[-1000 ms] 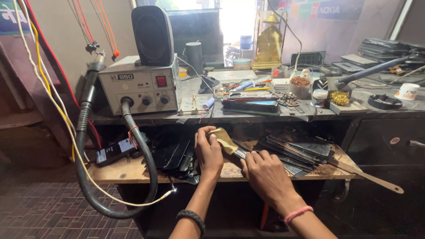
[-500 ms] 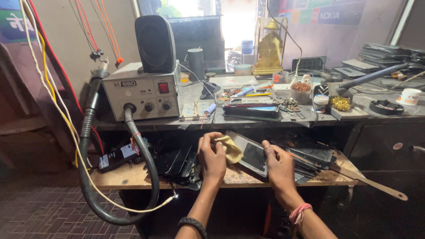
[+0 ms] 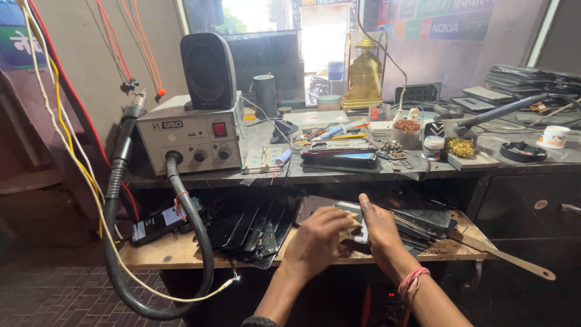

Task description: The person wipes the surfaces of several disassembled mobile phone back covers and internal frames using a yellow cloth. The person handles each unit one at a time, turning them over to clean both sides before placing them back on the workbench.

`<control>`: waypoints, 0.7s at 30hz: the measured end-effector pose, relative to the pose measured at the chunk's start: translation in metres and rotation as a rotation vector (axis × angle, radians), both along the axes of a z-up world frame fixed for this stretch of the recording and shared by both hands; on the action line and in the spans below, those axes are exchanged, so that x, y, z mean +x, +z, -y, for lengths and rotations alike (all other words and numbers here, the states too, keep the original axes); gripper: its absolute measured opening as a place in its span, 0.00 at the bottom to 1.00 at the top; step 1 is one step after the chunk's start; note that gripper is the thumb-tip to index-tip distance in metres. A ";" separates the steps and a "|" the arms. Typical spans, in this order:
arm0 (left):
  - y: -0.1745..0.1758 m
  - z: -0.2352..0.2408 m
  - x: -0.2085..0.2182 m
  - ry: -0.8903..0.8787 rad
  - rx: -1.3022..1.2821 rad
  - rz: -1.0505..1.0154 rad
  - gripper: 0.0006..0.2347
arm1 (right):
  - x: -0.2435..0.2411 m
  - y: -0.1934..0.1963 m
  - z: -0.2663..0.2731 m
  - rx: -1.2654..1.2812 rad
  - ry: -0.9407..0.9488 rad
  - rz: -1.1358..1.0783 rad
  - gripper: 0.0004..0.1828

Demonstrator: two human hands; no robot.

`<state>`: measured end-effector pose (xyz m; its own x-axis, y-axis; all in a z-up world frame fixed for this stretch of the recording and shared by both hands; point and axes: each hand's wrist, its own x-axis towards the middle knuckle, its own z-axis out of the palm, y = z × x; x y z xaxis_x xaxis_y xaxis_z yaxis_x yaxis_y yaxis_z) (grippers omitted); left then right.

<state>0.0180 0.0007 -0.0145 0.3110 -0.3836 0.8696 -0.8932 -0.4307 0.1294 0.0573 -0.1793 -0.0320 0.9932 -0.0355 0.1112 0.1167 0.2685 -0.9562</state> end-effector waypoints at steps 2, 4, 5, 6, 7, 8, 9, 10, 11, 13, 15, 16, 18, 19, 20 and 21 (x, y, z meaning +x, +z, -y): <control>0.000 0.003 -0.003 0.040 0.105 0.072 0.15 | -0.001 0.002 0.001 0.063 0.023 0.028 0.24; 0.003 0.005 -0.006 0.123 0.164 0.119 0.16 | -0.004 0.006 0.004 0.102 0.043 0.011 0.23; 0.005 0.007 -0.006 0.170 0.136 0.122 0.16 | -0.007 0.009 0.005 0.110 0.052 -0.021 0.23; 0.007 0.007 -0.007 0.220 0.108 0.121 0.16 | -0.011 0.010 0.005 0.118 0.065 -0.057 0.23; 0.010 0.007 -0.008 0.270 0.080 0.120 0.16 | -0.013 0.012 0.006 0.100 0.053 -0.061 0.23; 0.011 0.007 -0.008 0.306 0.071 0.072 0.17 | -0.014 0.014 0.005 0.083 0.043 -0.066 0.24; 0.012 0.008 -0.009 0.342 0.063 0.023 0.19 | -0.016 0.015 0.005 0.066 0.033 -0.071 0.24; 0.013 0.008 -0.010 0.377 0.055 -0.025 0.20 | -0.019 0.016 0.005 0.079 0.060 -0.056 0.24; 0.014 0.007 -0.012 0.345 0.006 -0.105 0.20 | -0.021 0.017 0.004 0.091 0.088 -0.041 0.24; 0.015 0.007 -0.013 0.276 -0.096 -0.258 0.21 | -0.024 0.021 0.005 0.085 0.112 -0.035 0.24; 0.015 0.007 -0.013 0.253 -0.119 -0.381 0.19 | -0.024 0.023 0.004 0.053 0.106 -0.063 0.25; 0.014 0.006 -0.014 0.243 -0.130 -0.444 0.18 | -0.023 0.024 0.002 0.065 0.114 -0.069 0.25; 0.012 0.005 -0.015 0.167 -0.087 -0.300 0.17 | -0.020 0.023 0.002 0.087 0.129 -0.081 0.25; 0.010 0.005 -0.015 0.129 -0.066 -0.229 0.16 | -0.016 0.021 0.003 0.050 0.127 -0.082 0.25; 0.009 0.004 -0.015 0.122 -0.044 -0.161 0.16 | -0.012 0.019 0.004 0.015 0.127 -0.081 0.25; 0.007 0.005 -0.015 0.115 -0.022 -0.094 0.17 | -0.007 0.016 0.005 -0.019 0.127 -0.080 0.26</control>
